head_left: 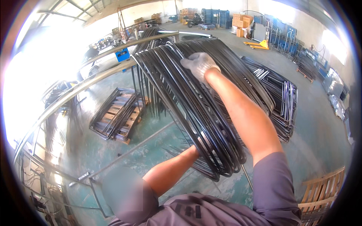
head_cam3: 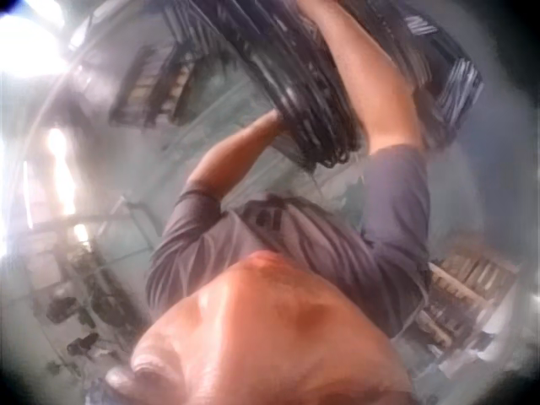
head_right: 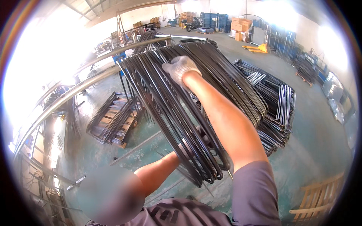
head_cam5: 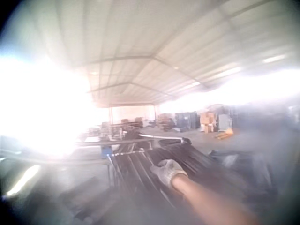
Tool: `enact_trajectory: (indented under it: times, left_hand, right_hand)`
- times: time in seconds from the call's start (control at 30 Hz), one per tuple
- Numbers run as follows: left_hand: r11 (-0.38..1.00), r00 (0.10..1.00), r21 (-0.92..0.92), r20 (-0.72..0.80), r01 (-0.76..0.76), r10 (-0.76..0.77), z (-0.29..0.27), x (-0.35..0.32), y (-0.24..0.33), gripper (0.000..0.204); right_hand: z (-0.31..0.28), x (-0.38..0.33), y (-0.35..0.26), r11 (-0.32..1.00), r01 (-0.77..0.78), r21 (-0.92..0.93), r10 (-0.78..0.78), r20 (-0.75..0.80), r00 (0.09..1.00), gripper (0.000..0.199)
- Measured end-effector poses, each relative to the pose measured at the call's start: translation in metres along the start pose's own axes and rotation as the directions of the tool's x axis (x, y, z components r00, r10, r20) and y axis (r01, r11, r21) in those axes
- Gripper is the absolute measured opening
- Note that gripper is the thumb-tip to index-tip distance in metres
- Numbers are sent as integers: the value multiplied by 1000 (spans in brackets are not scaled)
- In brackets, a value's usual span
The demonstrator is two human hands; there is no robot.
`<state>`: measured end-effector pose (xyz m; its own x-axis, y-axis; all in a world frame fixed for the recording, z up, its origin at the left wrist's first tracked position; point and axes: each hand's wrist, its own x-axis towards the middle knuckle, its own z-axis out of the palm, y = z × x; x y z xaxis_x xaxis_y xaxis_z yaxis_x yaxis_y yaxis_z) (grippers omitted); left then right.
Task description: The person repeatedly picks up bundles of long metal rods from a rack, feeds them into a yellow and white bending machine, and removes the bent rods. They then place the finished rods onto a metal stand. This cycle is performed continuously throughout the video.
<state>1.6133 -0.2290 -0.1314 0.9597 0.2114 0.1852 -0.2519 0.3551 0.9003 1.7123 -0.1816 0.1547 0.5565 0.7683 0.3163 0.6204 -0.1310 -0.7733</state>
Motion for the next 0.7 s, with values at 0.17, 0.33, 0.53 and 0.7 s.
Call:
enact_trajectory:
  times: [0.17, 0.33, 0.53, 0.7]
  left_hand:
    - [991, 998, 115, 9, -68, 68, -1, 3, -17, 26]
    - [970, 991, 205, 50, -129, 121, 14, -1, -5, 19]
    - [648, 961, 725, 71, -234, 267, 31, -13, 36, 19]
    - [657, 962, 707, 143, -263, 231, 46, -14, 71, 24]
  right_hand:
    - [1, 37, -20, 983, 21, -184, -8, 74, 997, 48]
    - [-8, 8, -27, 990, -20, 139, 17, 28, 999, 65]
    - [2, 30, -8, 973, -14, 230, -8, 93, 996, 47]
    - [-1, 32, -31, 887, -135, 441, 42, 215, 976, 28]
